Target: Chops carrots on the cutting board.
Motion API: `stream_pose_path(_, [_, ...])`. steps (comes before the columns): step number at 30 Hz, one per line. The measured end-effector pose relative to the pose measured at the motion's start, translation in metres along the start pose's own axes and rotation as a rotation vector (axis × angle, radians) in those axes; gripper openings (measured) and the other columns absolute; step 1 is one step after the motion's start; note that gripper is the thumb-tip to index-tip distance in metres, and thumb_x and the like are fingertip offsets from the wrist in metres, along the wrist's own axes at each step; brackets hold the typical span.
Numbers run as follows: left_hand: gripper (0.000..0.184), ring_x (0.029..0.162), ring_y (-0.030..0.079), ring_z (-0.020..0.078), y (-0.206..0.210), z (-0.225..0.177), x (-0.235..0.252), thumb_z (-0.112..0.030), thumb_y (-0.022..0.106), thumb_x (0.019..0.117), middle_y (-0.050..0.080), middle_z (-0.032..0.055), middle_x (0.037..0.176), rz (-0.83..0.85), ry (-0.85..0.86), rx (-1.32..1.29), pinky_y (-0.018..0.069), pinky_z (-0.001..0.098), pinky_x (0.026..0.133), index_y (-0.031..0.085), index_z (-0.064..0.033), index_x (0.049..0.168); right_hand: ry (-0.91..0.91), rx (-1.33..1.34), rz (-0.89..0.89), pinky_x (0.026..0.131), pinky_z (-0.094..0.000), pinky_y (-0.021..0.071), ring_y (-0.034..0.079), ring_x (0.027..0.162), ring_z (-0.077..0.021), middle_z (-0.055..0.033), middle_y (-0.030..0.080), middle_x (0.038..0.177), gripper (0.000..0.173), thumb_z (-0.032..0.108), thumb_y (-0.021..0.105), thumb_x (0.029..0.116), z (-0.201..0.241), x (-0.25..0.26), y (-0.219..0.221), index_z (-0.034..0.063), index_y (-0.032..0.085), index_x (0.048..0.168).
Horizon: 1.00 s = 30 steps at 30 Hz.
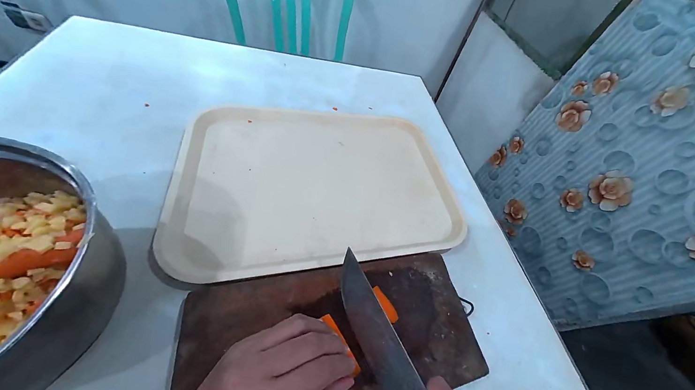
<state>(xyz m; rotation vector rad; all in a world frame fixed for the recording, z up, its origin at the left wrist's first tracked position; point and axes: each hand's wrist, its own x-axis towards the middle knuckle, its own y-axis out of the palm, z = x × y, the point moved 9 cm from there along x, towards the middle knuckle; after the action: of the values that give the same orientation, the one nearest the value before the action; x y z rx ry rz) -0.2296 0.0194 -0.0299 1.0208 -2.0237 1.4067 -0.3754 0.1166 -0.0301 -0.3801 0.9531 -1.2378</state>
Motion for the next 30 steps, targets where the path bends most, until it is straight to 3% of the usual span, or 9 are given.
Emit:
stream_pose_path(8, [0.014, 0.102, 0.069, 0.0126, 0.000, -0.003, -0.002, -0.022, 0.067, 0.1003, 0.075, 0.0019, 0.099, -0.053, 0.042, 0.011, 0.0545, 0.0218, 0.093, 0.074, -0.0110, 0.097, -0.067, -0.199, -0.118, 0.056, -0.0529, 0.0534, 0.068, 0.063, -0.0397, -0.0185, 0.061, 0.064, 0.027, 0.017, 0.045, 0.1080, 0.023, -0.007, 0.001, -0.0063, 0.055, 0.117])
stream_pose_path(21, [0.012, 0.099, 0.070, 0.0124, 0.000, -0.002, -0.002, -0.019, 0.069, 0.0988, 0.074, 0.0023, 0.094, -0.076, 0.017, -0.005, 0.0554, 0.0246, 0.097, 0.074, -0.0102, 0.094, -0.097, -0.416, -0.211, 0.048, -0.0479, 0.0522, 0.067, 0.054, -0.0363, -0.0152, 0.058, 0.057, 0.028, 0.015, 0.045, 0.1067, 0.038, -0.007, 0.007, -0.0079, 0.058, 0.116])
stream_pose_path(30, [0.008, 0.097, 0.070, 0.0117, -0.002, -0.001, 0.001, -0.015, 0.071, 0.0967, 0.074, 0.0025, 0.093, -0.024, -0.046, -0.045, 0.0542, 0.0233, 0.097, 0.074, -0.0095, 0.092, -0.081, -0.416, -0.082, 0.051, -0.0486, 0.0535, 0.068, 0.058, -0.0378, -0.0159, 0.059, 0.059, 0.029, 0.014, 0.043, 0.1077, 0.042, -0.001, 0.005, -0.0084, 0.054, 0.123])
